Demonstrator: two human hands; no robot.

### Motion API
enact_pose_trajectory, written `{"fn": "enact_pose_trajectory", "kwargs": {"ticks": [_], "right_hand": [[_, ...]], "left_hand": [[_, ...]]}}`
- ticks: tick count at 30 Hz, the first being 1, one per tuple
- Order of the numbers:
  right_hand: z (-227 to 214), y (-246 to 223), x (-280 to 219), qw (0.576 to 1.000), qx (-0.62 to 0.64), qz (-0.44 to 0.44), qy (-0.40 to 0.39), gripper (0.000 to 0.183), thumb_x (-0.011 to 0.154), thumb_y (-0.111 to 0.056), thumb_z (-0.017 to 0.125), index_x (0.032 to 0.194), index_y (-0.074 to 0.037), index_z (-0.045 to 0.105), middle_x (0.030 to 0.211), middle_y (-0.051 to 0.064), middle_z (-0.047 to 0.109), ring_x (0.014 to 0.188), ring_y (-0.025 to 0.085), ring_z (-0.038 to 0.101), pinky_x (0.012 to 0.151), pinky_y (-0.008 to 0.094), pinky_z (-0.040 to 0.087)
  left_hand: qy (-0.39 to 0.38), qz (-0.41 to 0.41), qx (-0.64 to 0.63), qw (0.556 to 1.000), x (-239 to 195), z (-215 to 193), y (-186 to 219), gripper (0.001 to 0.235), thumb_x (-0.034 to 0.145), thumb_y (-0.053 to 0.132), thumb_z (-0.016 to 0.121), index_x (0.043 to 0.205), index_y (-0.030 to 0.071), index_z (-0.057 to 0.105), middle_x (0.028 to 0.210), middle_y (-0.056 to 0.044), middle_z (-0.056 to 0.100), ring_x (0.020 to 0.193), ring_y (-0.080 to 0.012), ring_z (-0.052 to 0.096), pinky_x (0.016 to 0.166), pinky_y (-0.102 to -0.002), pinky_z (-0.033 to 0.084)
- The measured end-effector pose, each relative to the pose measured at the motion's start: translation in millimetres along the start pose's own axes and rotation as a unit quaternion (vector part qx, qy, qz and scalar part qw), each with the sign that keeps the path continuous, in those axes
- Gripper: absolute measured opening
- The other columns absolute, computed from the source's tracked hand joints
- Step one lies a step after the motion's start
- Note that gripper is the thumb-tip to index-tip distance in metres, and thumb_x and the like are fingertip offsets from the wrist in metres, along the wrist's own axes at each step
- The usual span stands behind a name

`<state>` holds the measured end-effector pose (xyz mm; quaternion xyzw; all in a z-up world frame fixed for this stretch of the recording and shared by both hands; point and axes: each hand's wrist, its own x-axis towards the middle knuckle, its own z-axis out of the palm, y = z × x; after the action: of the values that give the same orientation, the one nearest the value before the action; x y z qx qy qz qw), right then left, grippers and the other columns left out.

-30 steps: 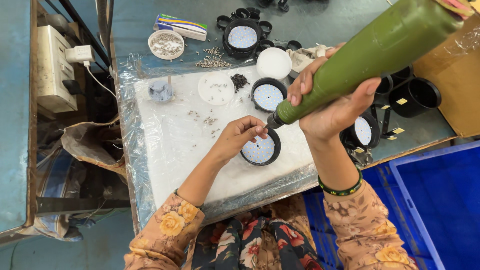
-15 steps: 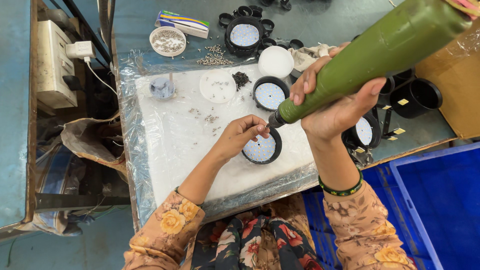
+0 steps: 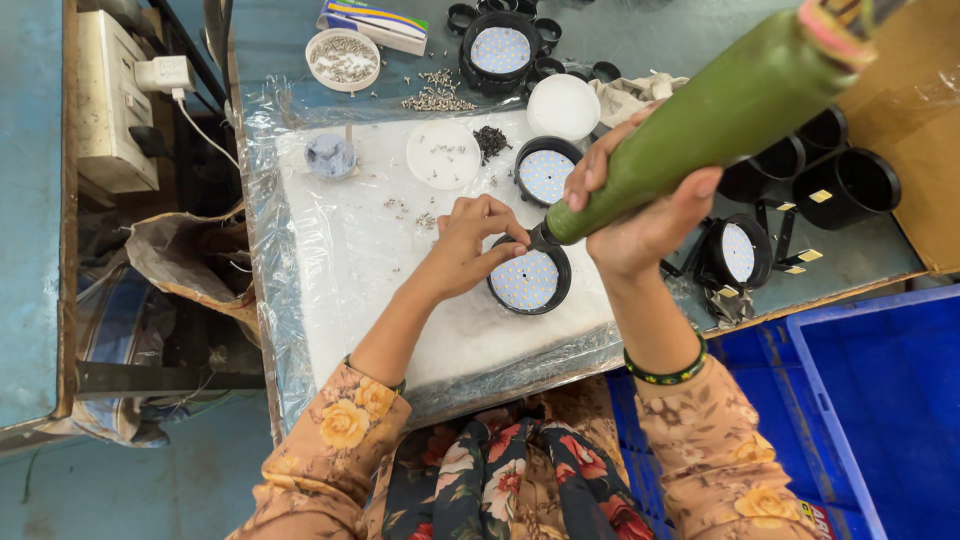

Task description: The person assembles LED light fixtures by placing LED modules into black housings and securing them with a green pneumatic screwdriver. They handle multiple units one at a time, aligning the modules and fastening them before moving to the next.

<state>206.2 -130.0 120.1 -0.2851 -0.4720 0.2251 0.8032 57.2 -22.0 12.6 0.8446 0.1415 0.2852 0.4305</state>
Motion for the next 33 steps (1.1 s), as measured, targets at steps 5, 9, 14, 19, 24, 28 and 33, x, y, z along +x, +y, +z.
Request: {"fn": "enact_pose_trajectory", "kwargs": {"ticks": [5, 9, 14, 19, 24, 28, 33], "right_hand": [[-6.3, 25.4, -12.3, 1.0, -0.014, 0.007, -0.005, 0.083, 0.096, -0.079, 0.052, 0.127, -0.003, 0.043, 0.079, 0.012, 0.051, 0.057, 0.022, 0.048, 0.052, 0.034, 0.044], [-9.9, 44.4, -19.0, 0.999, 0.013, 0.033, 0.018, 0.086, 0.091, -0.079, 0.057, 0.132, -0.004, 0.042, 0.087, 0.011, 0.051, 0.064, 0.022, 0.05, 0.057, 0.035, 0.046], [-11.1, 55.4, -25.2, 0.999, 0.001, 0.043, 0.01, 0.086, 0.09, -0.08, 0.059, 0.128, -0.005, 0.042, 0.084, 0.011, 0.051, 0.062, 0.021, 0.051, 0.058, 0.034, 0.046], [-12.1, 60.0, -27.0, 0.999, -0.015, 0.047, 0.01, 0.087, 0.089, -0.081, 0.059, 0.128, -0.005, 0.041, 0.085, 0.011, 0.052, 0.061, 0.021, 0.051, 0.057, 0.034, 0.046], [-13.7, 62.2, -30.7, 0.999, -0.011, 0.048, 0.022, 0.088, 0.089, -0.081, 0.057, 0.128, -0.004, 0.041, 0.088, 0.01, 0.052, 0.063, 0.021, 0.051, 0.059, 0.034, 0.048], [-13.4, 62.0, -30.9, 0.999, -0.02, 0.042, 0.018, 0.087, 0.09, -0.081, 0.056, 0.127, -0.004, 0.041, 0.084, 0.011, 0.052, 0.062, 0.021, 0.05, 0.059, 0.034, 0.048], [-11.4, 61.8, -29.4, 0.999, -0.026, 0.037, 0.01, 0.086, 0.091, -0.081, 0.055, 0.126, -0.003, 0.041, 0.081, 0.012, 0.052, 0.06, 0.022, 0.051, 0.057, 0.033, 0.047]], "left_hand": [[0.003, 0.015, 0.095, 0.995, -2.2, -7.3, 0.8, 0.011, 0.082, 0.031, 0.08, 0.09, 0.024, 0.078, 0.114, 0.002, 0.057, 0.121, -0.0264, 0.043, 0.097, -0.048, 0.026], [0.005, 0.031, 0.136, 0.99, -4.1, -9.5, -0.5, 0.007, 0.078, 0.023, 0.08, 0.084, 0.021, 0.077, 0.115, 0.002, 0.057, 0.124, -0.0272, 0.043, 0.102, -0.052, 0.026], [0.004, 0.033, 0.197, 0.98, -5.5, -8.3, 0.6, 0.012, 0.074, 0.012, 0.075, 0.078, 0.022, 0.078, 0.117, 0.002, 0.057, 0.128, -0.0265, 0.043, 0.104, -0.059, 0.025], [0.01, 0.048, 0.231, 0.972, -6.7, -7.1, 3.2, 0.012, 0.073, 0.011, 0.073, 0.077, 0.021, 0.078, 0.117, 0.002, 0.058, 0.128, -0.0253, 0.045, 0.104, -0.059, 0.027], [0.014, 0.059, 0.248, 0.967, -7.7, -5.3, 3.8, 0.011, 0.074, 0.011, 0.072, 0.079, 0.019, 0.077, 0.115, 0.002, 0.058, 0.127, -0.024, 0.046, 0.103, -0.057, 0.029], [0.014, 0.061, 0.252, 0.966, -7.8, -4.8, 4.1, 0.01, 0.074, 0.01, 0.072, 0.078, 0.018, 0.077, 0.114, 0.001, 0.059, 0.126, -0.0241, 0.046, 0.103, -0.056, 0.03], [0.024, 0.071, 0.253, 0.965, -7.7, -4.1, 3.3, 0.009, 0.075, 0.01, 0.072, 0.08, 0.015, 0.077, 0.112, 0.001, 0.059, 0.124, -0.0243, 0.047, 0.102, -0.056, 0.03]]}}
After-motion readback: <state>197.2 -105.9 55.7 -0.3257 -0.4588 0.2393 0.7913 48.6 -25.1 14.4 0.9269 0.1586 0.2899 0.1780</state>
